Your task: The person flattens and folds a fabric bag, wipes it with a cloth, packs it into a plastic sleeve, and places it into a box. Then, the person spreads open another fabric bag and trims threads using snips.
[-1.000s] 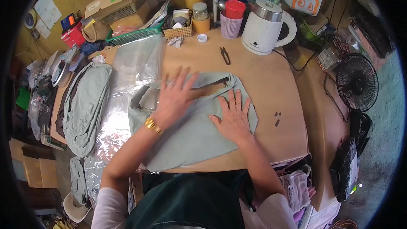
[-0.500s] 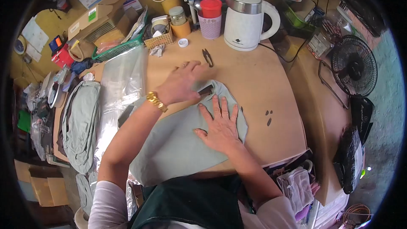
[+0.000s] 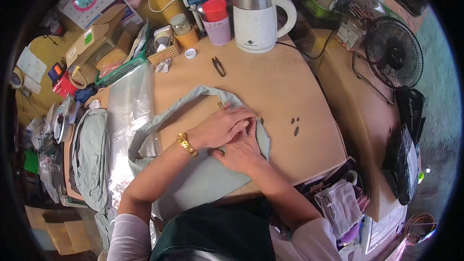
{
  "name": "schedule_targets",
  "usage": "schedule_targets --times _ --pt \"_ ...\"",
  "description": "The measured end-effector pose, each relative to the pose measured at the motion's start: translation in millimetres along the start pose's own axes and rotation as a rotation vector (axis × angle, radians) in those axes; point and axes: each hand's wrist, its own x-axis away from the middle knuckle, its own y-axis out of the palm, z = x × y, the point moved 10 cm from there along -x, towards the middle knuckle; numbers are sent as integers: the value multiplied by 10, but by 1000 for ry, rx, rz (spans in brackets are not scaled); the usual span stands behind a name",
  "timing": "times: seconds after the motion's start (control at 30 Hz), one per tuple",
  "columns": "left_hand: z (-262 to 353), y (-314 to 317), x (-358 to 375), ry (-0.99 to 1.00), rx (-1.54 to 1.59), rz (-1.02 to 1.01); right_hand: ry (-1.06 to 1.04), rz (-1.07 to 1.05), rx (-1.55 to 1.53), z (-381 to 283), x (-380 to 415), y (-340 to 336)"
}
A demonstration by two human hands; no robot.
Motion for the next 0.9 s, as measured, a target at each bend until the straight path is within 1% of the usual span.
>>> schedule_targets --times 0.03,0.07,0.1,0.13,0.2,0.27,0.33,0.4,0.43,0.5,0.6,0.63,0.7,0.73,0.77,0.8,0.83,0.9 --pt "-98 116 35 8 4 -9 -7 76 -14 9 27 -37" --pt "-237 137 102 21 -134 65 4 74 -14 49 76 -33" --pt "-248 74 134 36 -272 140 -17 53 -19 69 131 -15" --pt "-274 91 120 49 -272 132 -36 37 -24 86 170 -10" --pt "-284 176 145 57 -405 104 -59 6 -30 59 293 -30" --pt "-278 171 137 68 -397 114 30 -13 16 69 401 -153" --pt "-341 142 106 59 -400 135 29 13 19 53 471 -201" --pt "-461 77 38 34 -511 148 6 39 21 31 563 -224" --pt "-486 -12 35 11 -523 159 18 41 16 55 632 -215" --pt "-464 -418 107 -64 -700 407 8 46 19 48 699 -202" --pt "-276 -888 324 -99 -696 497 9 49 30 58 750 -188" --pt "-315 -973 401 -105 -703 502 6 83 43 52 756 -205" --pt "-794 -954 561 -408 -497 203 -5 122 55 23 698 -358" --pt "-882 -981 626 -414 -504 207 8 -47 61 25 589 -413" --pt "-982 -958 645 -363 -483 205 25 -210 66 47 458 -410" --pt "-1014 -951 640 -310 -461 200 17 20 -84 55 227 -667" --pt "-974 -988 623 -309 -468 199 10 248 -232 97 20 -894" --pt "-752 -1033 593 -227 -325 255 -146 601 -115 -100 -300 -1233"
